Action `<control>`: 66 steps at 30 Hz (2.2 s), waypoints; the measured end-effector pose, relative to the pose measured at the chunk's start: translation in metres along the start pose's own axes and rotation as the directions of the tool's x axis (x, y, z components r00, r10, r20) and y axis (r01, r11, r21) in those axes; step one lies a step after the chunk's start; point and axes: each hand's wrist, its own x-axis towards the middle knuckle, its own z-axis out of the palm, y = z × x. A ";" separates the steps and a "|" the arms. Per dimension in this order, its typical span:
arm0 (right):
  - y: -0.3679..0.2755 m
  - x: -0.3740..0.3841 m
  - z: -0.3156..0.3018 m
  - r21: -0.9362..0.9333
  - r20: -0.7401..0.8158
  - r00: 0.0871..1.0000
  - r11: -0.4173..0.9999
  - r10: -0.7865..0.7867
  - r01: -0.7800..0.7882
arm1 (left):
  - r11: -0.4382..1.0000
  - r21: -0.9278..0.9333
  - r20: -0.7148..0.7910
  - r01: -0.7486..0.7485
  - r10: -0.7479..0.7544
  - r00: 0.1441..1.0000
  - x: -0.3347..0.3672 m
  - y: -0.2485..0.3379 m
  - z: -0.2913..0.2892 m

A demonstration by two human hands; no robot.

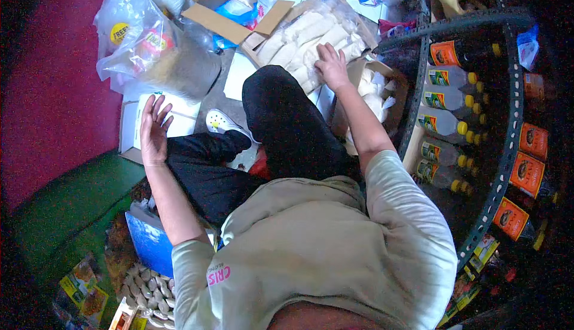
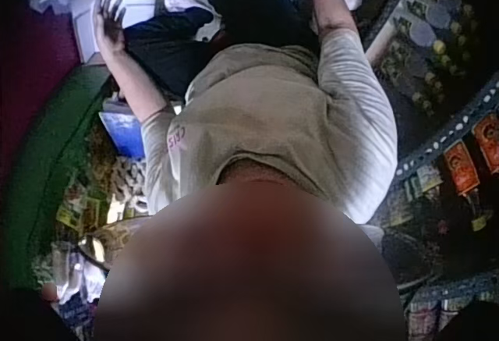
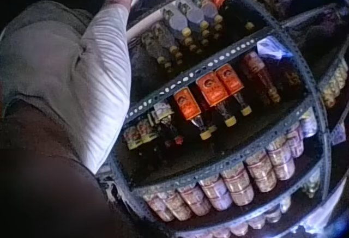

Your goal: Bagging small food items into plastic bags while sitting on the floor.

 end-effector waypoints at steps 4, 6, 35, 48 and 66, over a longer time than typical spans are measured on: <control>0.013 -0.004 -0.013 0.014 -0.077 0.997 1.000 0.015 -0.014 | 0.999 -0.045 0.008 -0.024 0.024 1.000 0.004 0.001 0.008; 0.028 -0.010 -0.014 0.075 -0.201 0.979 0.997 0.034 -0.019 | 0.998 -0.055 -0.018 -0.011 0.010 1.000 0.005 0.005 0.013; -0.131 -0.078 -0.309 0.232 -0.543 0.672 0.679 -0.504 0.696 | 0.754 0.355 0.442 -0.553 0.386 0.810 -0.060 0.142 0.222; -0.129 -0.097 -0.300 0.363 -0.541 0.719 0.650 -0.437 0.668 | 0.860 0.196 0.155 -0.471 0.447 0.881 -0.066 0.117 0.222; -0.121 -0.091 -0.255 0.672 -0.514 0.847 0.547 -0.140 0.498 | 0.897 0.087 0.121 -0.433 0.422 0.898 -0.049 0.094 0.242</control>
